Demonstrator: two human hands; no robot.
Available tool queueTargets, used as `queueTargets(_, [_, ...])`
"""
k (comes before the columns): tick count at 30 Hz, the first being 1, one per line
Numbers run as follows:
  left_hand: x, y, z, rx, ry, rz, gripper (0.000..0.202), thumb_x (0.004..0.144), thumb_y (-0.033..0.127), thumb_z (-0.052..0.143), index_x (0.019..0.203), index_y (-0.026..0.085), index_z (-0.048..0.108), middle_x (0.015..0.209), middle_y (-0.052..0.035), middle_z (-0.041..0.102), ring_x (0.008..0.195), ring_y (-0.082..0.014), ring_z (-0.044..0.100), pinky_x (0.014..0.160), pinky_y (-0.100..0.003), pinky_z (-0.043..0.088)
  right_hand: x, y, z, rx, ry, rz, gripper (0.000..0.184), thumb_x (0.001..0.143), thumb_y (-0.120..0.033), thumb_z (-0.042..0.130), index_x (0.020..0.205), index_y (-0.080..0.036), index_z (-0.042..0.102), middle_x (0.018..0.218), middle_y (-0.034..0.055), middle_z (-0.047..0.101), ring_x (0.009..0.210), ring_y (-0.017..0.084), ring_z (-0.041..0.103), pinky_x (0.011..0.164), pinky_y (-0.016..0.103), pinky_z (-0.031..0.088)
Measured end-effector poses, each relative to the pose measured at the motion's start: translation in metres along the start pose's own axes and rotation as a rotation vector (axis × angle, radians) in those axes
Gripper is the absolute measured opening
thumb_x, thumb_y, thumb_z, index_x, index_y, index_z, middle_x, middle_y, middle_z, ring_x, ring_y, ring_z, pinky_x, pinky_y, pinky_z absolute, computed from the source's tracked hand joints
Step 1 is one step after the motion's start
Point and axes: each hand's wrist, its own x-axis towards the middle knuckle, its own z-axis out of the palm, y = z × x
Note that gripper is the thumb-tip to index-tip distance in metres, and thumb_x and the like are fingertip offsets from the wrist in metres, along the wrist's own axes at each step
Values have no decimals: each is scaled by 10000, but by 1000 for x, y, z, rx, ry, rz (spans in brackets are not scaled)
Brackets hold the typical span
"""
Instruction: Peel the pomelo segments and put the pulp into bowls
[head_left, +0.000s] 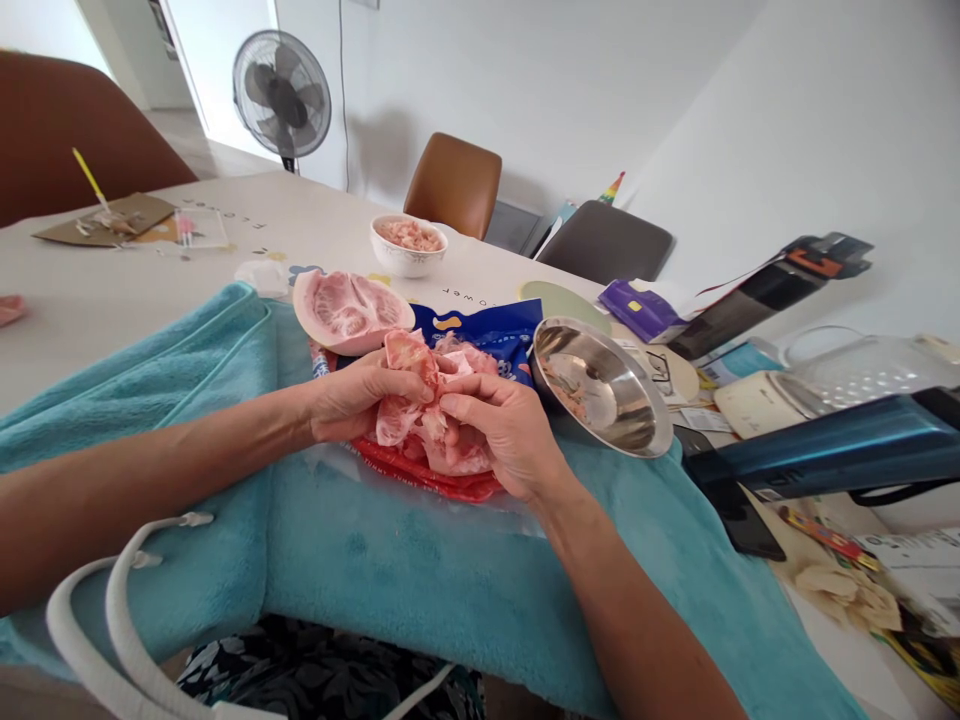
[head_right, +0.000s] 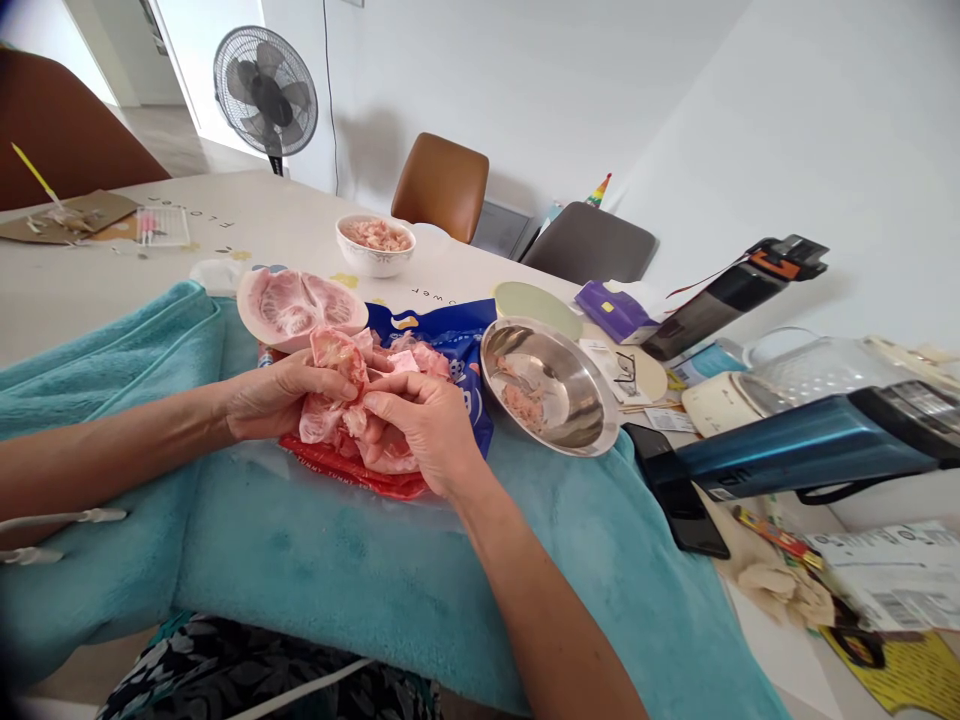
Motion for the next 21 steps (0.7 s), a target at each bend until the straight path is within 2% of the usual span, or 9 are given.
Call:
queueTargets(3, [1, 0, 1, 10, 32, 6, 290, 618, 51, 706, 900, 120, 691, 738, -46, 723, 667, -147, 672, 708, -272, 543, -2, 1, 4, -76, 79, -88, 87, 712, -229, 715, 725, -169, 652, 510, -40, 630, 405, 98, 565, 428, 223, 479])
queueTargets(8, [2, 1, 1, 8, 78, -17, 381, 584, 52, 717, 956, 121, 678, 754, -53, 721, 685, -152, 666, 711, -279, 534, -5, 4, 7, -283, 153, -202, 59, 770, -230, 662, 811, -187, 659, 569, -51, 627, 465, 88, 566, 485, 228, 479])
queueTargets(12, [3, 1, 2, 52, 101, -19, 446, 562, 60, 724, 1000, 116, 671, 757, -55, 717, 696, -161, 667, 713, -284, 531, -6, 7, 7, -538, 187, -354, 129, 795, -226, 619, 902, -203, 688, 740, -5, 692, 649, 127, 631, 603, 262, 499])
queueTargets(14, [3, 0, 4, 73, 81, -1, 431, 543, 57, 728, 968, 112, 680, 769, -62, 719, 703, -170, 674, 698, -280, 532, -6, 8, 10, -679, 227, -444, 129, 793, -193, 586, 877, -210, 682, 800, 7, 706, 723, 142, 636, 672, 283, 495])
queueTargets(16, [3, -1, 5, 87, 63, 22, 379, 542, 54, 737, 913, 109, 691, 762, -63, 718, 700, -172, 677, 682, -269, 531, -6, 9, 13, -767, 281, -497, 109, 762, -150, 559, 784, -212, 646, 776, 0, 692, 700, 137, 608, 683, 288, 476])
queueTargets(18, [3, -3, 6, 91, 55, 40, 327, 561, 60, 746, 881, 105, 699, 754, -63, 717, 683, -162, 673, 677, -261, 530, -4, 8, 14, -764, 305, -478, 92, 718, -132, 557, 697, -216, 589, 704, -18, 648, 638, 123, 560, 642, 277, 451])
queueTargets(21, [2, -3, 4, 70, 32, 26, 316, 592, 76, 747, 904, 103, 708, 781, -74, 724, 666, -152, 663, 681, -265, 527, -1, 8, 12, -580, 256, -361, 77, 685, -147, 576, 676, -222, 559, 624, -44, 587, 563, 104, 511, 564, 256, 420])
